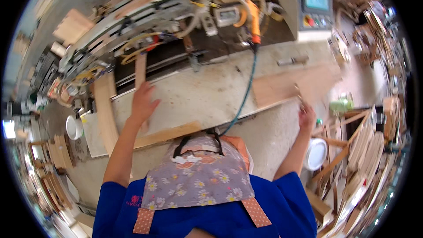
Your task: The person feeds wooden planks into a woodworking machine, likely a planer or jointer, to smooth the surfaces. They handle the planks one by one, guiding them through the machine and stacking the processed pieces on the output side. The person also briefly handles a small stack of pre-cut wooden components.
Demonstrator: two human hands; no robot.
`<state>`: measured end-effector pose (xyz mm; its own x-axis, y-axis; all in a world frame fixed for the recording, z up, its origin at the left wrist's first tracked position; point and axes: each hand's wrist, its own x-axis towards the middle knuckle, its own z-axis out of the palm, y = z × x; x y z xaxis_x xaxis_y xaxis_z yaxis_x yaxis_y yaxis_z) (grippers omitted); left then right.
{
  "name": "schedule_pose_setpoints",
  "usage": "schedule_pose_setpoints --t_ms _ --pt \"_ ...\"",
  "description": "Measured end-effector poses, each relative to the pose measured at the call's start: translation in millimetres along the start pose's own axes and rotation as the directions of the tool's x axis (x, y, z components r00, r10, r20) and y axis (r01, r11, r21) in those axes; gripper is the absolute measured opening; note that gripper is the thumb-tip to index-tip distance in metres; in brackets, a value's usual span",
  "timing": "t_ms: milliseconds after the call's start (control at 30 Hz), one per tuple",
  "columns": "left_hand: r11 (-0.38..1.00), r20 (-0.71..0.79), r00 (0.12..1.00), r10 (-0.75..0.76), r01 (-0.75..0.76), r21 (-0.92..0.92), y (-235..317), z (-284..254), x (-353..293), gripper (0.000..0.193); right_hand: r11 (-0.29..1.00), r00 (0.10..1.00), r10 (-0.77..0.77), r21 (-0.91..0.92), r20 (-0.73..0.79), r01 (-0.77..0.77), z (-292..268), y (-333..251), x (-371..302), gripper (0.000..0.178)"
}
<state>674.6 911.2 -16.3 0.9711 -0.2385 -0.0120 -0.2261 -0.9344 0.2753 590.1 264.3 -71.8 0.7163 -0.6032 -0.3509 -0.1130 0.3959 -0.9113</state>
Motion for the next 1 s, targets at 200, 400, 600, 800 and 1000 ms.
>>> schedule_pose_setpoints --t_ms 200,400,600,800,1000 --pt "0.925 -0.258 0.929 0.267 -0.322 -0.201 78 -72 59 0.069 0.972 0.965 -0.236 0.046 0.118 0.232 65 -85 -77 0.023" --pt "0.654 -0.489 0.589 0.643 -0.755 -0.050 161 -180 120 0.088 0.962 0.682 -0.268 0.159 0.681 0.220 189 -154 -134 0.054" --pt "0.533 -0.594 0.218 0.774 -0.731 0.427 138 -260 189 0.028 0.983 0.397 -0.092 0.146 0.913 -0.109 371 -178 -145 0.064" --pt "0.818 -0.579 0.748 0.324 -0.529 -0.226 56 -323 236 0.034 0.716 0.341 -0.469 0.124 0.815 0.687 537 -219 -116 0.054" --pt "0.662 -0.504 0.841 0.197 -0.493 -0.565 4 -296 307 0.041 0.563 0.162 -0.441 0.132 0.883 0.816 665 -194 -85 0.042"
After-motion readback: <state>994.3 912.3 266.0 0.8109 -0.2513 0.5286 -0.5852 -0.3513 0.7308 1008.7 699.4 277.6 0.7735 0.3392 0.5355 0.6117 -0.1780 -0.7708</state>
